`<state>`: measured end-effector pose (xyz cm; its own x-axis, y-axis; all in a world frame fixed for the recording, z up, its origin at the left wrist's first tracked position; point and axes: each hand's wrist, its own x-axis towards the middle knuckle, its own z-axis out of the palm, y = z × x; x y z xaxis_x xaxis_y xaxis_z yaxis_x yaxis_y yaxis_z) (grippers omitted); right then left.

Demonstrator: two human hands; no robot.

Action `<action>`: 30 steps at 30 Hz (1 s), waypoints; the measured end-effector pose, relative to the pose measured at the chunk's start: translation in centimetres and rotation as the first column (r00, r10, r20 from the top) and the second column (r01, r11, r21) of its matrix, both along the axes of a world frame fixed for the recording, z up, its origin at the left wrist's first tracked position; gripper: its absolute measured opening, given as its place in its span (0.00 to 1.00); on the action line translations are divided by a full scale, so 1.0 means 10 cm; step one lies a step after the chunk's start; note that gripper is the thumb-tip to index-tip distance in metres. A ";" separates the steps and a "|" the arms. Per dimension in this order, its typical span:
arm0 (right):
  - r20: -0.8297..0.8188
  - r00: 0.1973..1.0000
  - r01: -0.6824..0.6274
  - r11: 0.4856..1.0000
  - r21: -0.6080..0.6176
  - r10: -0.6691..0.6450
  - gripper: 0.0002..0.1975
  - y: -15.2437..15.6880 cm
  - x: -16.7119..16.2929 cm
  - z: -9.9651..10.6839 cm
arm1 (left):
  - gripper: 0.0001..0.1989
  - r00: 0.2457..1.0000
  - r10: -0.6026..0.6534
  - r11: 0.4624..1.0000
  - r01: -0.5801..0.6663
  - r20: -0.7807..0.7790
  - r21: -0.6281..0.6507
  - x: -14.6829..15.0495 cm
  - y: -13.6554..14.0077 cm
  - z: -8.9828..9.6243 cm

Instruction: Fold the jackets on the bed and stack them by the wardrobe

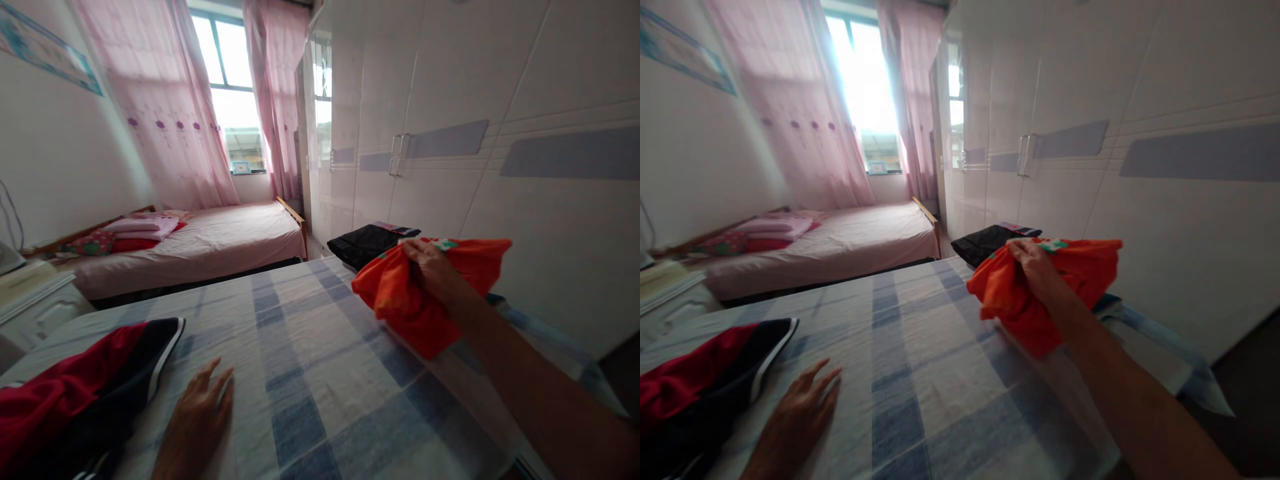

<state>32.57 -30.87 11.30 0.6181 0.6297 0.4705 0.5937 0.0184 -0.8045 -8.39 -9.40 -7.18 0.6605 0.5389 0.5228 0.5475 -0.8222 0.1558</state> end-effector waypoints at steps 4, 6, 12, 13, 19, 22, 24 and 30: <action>-0.262 0.791 -0.494 0.829 0.260 0.553 0.11 0.39 -0.89 0.28 | 0.19 0.992 0.000 0.992 0.016 0.126 -0.123 -0.03 0.01 0.13; -0.310 0.543 -0.702 0.625 0.342 0.780 0.11 0.53 -1.29 0.33 | 0.20 0.973 0.044 0.977 0.005 0.225 -0.213 -0.06 0.00 0.34; -0.188 0.260 -0.959 0.276 0.063 0.947 0.08 0.62 -1.93 0.24 | 0.29 0.936 0.183 0.690 0.097 0.302 -0.717 -0.13 -0.05 1.01; -0.175 0.269 -0.963 0.269 -0.027 0.947 0.06 0.62 -1.95 0.19 | 0.30 0.946 0.164 0.645 0.113 0.281 -0.756 -0.13 -0.09 1.04; -0.107 0.687 -0.712 0.636 -0.297 0.719 0.08 0.70 -1.61 -0.38 | 0.15 0.984 -0.020 0.654 0.147 0.177 -0.742 -0.07 -0.46 0.84; -0.155 0.912 -0.410 0.863 -0.294 0.380 0.11 0.82 -1.22 -0.85 | 0.14 0.967 0.067 0.737 0.117 0.245 -0.665 0.01 -0.47 0.89; -0.163 0.949 -0.310 0.898 -0.313 0.271 0.14 0.88 -0.99 -1.13 | 0.13 0.923 0.131 0.773 0.134 0.362 -0.621 0.06 -0.37 1.12; -0.110 0.979 -0.201 0.916 -0.348 0.173 0.14 0.85 -0.81 -1.42 | 0.04 0.604 0.184 0.972 0.003 0.776 -0.234 0.23 -0.18 2.47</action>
